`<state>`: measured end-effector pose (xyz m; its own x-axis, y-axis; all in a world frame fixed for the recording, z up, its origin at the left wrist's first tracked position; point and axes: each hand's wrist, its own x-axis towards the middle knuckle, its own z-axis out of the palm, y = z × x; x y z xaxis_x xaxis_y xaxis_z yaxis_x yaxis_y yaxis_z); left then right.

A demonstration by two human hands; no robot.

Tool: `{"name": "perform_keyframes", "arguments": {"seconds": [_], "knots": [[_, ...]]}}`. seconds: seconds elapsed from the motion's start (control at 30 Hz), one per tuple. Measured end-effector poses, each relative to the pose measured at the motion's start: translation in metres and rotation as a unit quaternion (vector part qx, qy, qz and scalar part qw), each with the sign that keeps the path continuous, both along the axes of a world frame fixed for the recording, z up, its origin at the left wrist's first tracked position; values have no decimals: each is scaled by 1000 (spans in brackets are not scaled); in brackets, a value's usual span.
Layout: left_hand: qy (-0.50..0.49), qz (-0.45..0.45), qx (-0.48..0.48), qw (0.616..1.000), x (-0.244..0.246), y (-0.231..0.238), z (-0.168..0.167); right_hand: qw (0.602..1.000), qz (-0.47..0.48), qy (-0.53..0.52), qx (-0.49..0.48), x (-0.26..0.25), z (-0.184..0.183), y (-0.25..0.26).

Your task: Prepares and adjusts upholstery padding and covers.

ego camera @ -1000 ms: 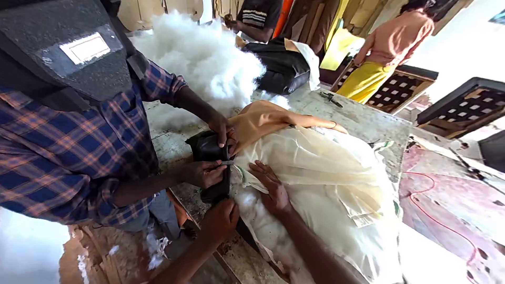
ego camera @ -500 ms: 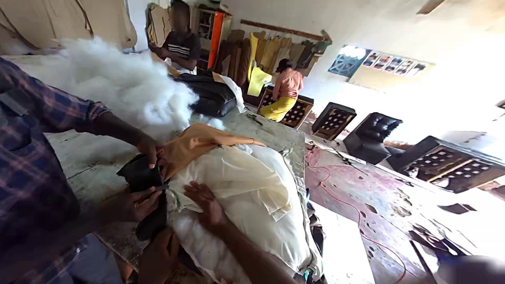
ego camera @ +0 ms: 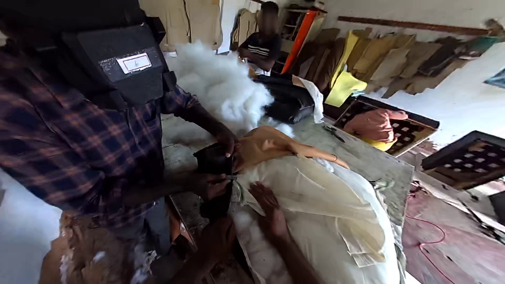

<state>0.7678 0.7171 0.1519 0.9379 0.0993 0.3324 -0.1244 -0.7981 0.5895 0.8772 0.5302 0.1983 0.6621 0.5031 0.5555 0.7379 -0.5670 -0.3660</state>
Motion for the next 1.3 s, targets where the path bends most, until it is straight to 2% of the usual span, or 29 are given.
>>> {"name": "perform_keyframes", "arguments": {"seconds": [0.17, 0.33, 0.47, 1.13, 1.23, 1.3], "knots": [[-1, 12, 1, 1000, -2, 1, -2, 1000, 7, 2, 2, -1, 1, 2], [50, 2, 3, 999, 2, 3, -18, 1000, 4, 0, -23, -4, 2, 3], [32, 2, 5, 999, 1, 5, -23, 1000, 0, -7, -24, -5, 1, 4], [64, -22, 2, 998, -4, 18, -11, 1000, 0, -3, -22, -11, 6, 12], [97, -45, -8, 994, -18, 12, -8, 1000, -7, 1, -19, -20, 2, 2], [102, -23, 16, 994, -30, 8, 2, 1000, 2, 10, -13, -27, 11, 2]]}}
